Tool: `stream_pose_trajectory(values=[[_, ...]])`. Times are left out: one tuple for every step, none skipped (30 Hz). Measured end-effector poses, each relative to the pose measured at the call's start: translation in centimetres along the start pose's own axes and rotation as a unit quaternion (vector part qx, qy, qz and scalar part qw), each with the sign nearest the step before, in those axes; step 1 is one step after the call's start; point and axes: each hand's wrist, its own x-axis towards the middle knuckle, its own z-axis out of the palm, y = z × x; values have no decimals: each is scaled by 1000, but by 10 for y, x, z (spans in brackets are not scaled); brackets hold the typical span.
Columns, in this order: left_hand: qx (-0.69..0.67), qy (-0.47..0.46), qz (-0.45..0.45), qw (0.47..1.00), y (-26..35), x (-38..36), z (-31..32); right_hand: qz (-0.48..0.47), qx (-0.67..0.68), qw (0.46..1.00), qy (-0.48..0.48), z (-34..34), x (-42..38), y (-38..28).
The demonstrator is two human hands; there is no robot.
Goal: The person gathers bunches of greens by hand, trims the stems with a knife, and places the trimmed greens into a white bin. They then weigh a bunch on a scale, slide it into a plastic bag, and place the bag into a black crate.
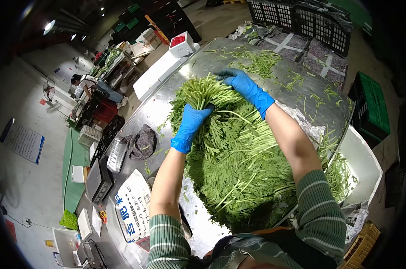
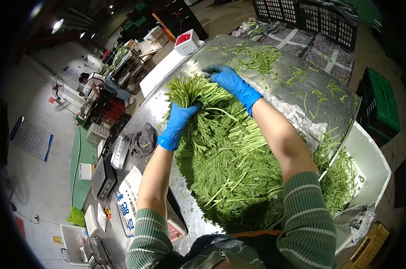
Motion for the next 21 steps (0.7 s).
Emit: stream_pose_trajectory(values=[[21,0,11,1000,2,0,1,66,-84,994,9,-3,-2,5],[2,4,3,1000,2,-2,1,65,-82,994,11,-3,-7,2],[3,3,3,1000,2,-2,1,116,-114,987,4,-2,-15,0],[-25,5,2,1000,2,-4,0,168,-146,975,-5,-2,-24,-2],[-53,9,1,999,3,-5,0,220,-177,959,-14,-4,-30,-6],[-71,6,-19,997,3,-5,-1,252,-162,951,-73,-10,-34,-9],[-70,7,-22,997,0,-5,-3,285,-129,945,-92,-11,-41,-13],[-73,-10,-18,997,0,-5,-4,316,-96,937,-109,-10,-46,-16],[-76,-26,-13,997,0,-5,-4,351,-33,924,-145,-6,-46,-9],[-62,-36,-11,997,-1,-8,-5,333,27,925,-182,-5,-43,-1],[-49,-46,-9,998,7,-12,-4,314,87,920,-219,0,-41,-4],[-55,-73,-17,996,-3,-11,-6,298,162,922,-186,3,-41,-8],[-55,-75,-19,996,-4,-11,-5,300,164,922,-184,9,-39,-13],[-41,-86,-19,995,1,-13,-4,254,176,940,-144,14,-38,-17],[-27,-97,-19,995,7,-13,-3,206,186,955,-103,17,-37,-19],[-12,-81,0,997,13,-14,0,168,141,970,-103,19,-36,-20],[-33,-63,-9,997,11,-14,-1,131,94,982,-102,19,-36,-21],[-55,-45,-18,997,6,-15,-3,116,46,992,-35,18,-38,-25],[-82,-36,-35,995,2,-16,-7,74,-19,997,10,13,-38,-19],[-88,-30,-54,994,1,-18,-11,31,-85,994,55,4,-38,-9],[-94,-23,-73,993,0,-19,-15,66,-227,972,-2,-6,-40,-7]])
